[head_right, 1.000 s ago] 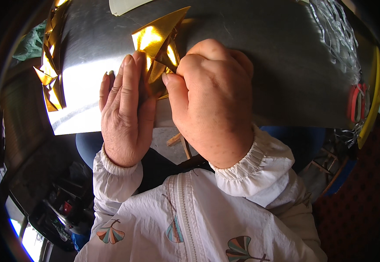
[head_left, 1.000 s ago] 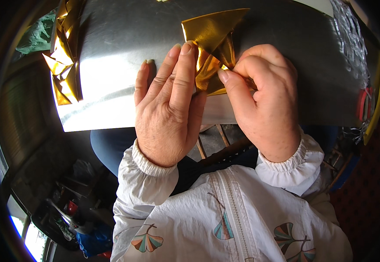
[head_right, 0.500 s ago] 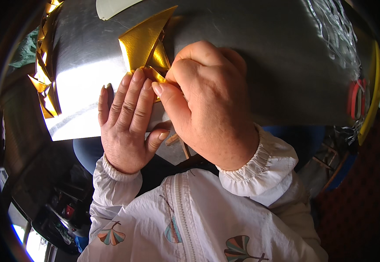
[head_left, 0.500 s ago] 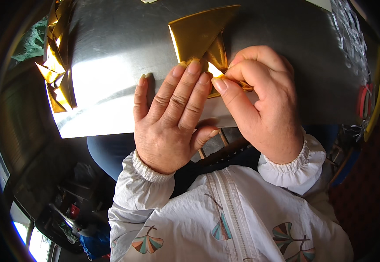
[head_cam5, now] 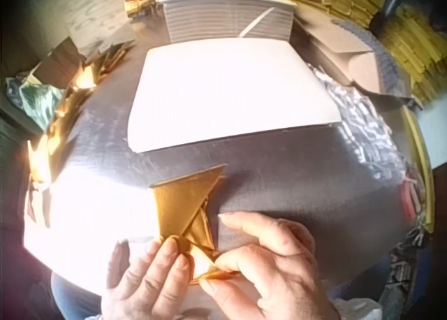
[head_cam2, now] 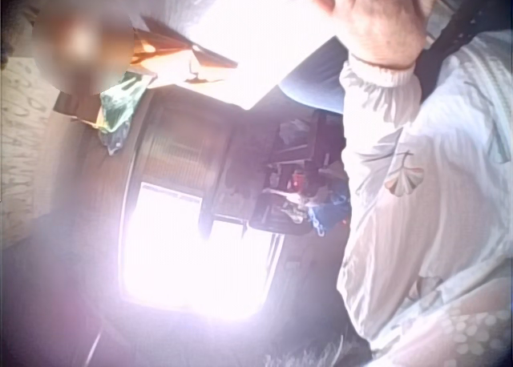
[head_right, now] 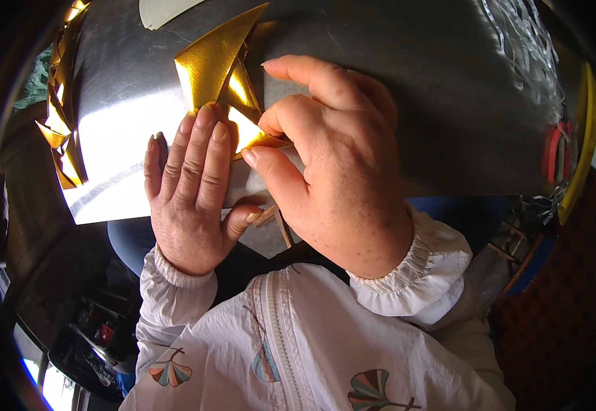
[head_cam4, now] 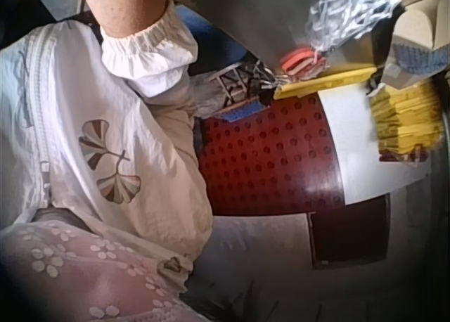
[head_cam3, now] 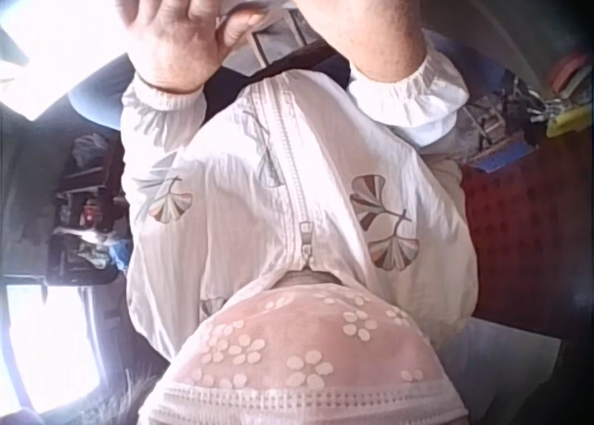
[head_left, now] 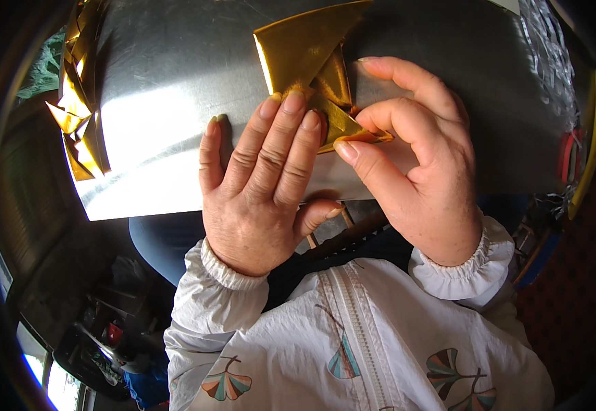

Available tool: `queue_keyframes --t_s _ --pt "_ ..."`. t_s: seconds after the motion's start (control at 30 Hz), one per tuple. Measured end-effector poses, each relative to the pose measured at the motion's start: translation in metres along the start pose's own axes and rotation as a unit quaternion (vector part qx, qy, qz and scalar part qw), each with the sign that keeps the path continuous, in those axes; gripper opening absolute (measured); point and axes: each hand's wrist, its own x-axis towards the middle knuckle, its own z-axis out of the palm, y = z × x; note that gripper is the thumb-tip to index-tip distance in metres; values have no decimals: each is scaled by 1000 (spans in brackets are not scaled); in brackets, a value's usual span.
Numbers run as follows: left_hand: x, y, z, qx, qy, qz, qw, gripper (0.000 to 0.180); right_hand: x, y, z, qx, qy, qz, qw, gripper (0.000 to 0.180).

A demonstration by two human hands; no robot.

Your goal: The person folds a gold-colored sheet of paper by hand into a triangular origami shape, pressing creases and tucking flaps. They place the finished piece aside and repeat the process with another sheet.

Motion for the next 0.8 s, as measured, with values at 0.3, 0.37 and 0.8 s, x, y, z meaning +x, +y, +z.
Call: queue_keyframes --t_s 0.3,0.37,0.8 --pt "13 -29 -16 -209 64 61 974 47 5 -7 7 -5 22 39 999 11" --pt "20 -45 -17 -211 90 53 972 41 6 -7 7 -9 25 27 999 11" --pt "63 -76 0 -126 97 98 982 44 10 -9 6 -1 -5 58 998 10"
